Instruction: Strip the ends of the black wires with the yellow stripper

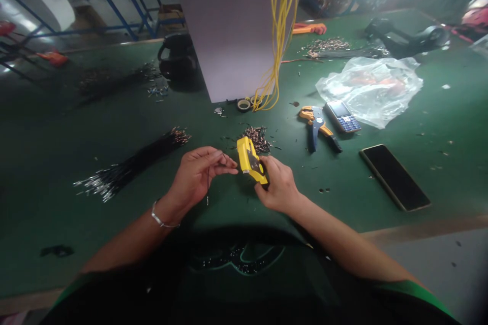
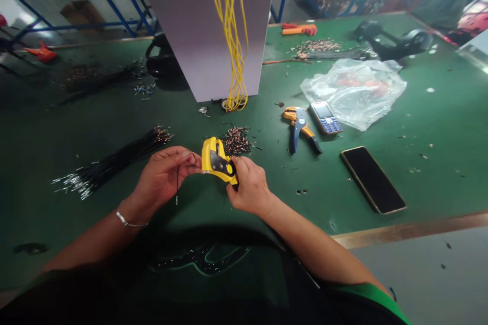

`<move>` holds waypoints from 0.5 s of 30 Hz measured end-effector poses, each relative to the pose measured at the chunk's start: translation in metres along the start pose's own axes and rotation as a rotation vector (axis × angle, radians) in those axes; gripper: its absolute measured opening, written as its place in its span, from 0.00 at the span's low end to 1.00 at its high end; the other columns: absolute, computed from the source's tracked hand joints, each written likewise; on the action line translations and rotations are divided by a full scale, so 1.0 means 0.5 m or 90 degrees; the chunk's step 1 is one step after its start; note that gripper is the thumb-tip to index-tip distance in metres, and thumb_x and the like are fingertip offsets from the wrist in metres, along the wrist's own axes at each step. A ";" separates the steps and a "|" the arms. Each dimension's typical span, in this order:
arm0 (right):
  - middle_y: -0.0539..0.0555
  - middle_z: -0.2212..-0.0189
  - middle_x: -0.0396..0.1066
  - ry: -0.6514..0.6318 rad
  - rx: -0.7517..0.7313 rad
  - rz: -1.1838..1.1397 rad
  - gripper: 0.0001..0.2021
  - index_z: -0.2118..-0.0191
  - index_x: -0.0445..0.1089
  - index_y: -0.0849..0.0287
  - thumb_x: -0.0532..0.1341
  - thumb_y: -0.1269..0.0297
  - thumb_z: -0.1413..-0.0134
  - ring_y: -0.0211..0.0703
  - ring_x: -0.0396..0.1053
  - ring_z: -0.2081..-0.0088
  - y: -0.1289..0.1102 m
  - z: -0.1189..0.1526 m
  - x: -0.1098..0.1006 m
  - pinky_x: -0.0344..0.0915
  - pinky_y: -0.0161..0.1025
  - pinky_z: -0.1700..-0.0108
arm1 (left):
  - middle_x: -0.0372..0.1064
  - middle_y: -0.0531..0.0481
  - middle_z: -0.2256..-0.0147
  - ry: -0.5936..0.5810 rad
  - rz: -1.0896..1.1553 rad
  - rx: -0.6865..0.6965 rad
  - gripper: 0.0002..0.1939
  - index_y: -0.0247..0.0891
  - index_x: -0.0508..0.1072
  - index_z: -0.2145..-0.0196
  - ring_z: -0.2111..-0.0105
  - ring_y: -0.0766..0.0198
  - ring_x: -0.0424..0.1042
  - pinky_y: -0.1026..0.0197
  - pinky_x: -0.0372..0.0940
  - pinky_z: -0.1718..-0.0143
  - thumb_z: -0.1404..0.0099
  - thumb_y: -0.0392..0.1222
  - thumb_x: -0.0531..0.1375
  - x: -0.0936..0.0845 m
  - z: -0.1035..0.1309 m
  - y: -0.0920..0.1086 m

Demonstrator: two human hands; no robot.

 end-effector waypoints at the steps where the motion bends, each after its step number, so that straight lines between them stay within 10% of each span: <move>1: 0.63 0.61 0.70 0.001 -0.002 0.004 0.24 0.51 0.59 0.60 0.57 0.70 0.59 0.57 0.70 0.59 -0.001 0.000 -0.001 0.70 0.51 0.60 | 0.74 0.48 0.73 0.000 -0.001 0.000 0.08 0.35 0.76 0.77 0.70 0.65 0.75 0.61 0.73 0.64 0.41 0.36 0.62 0.000 0.000 0.000; 15: 0.54 0.73 0.67 0.036 -0.066 0.072 0.14 0.59 0.59 0.59 0.54 0.70 0.55 0.46 0.67 0.73 -0.027 -0.003 -0.012 0.62 0.40 0.73 | 0.74 0.47 0.75 0.015 0.016 -0.015 0.07 0.33 0.76 0.77 0.72 0.65 0.75 0.63 0.74 0.68 0.42 0.34 0.63 -0.001 0.001 -0.001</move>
Point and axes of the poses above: each hand's wrist, its own z-axis away from the middle knuckle, its own x-axis out of the palm, y = z × x, the point moved 10 cm from there along -z, towards the middle knuckle
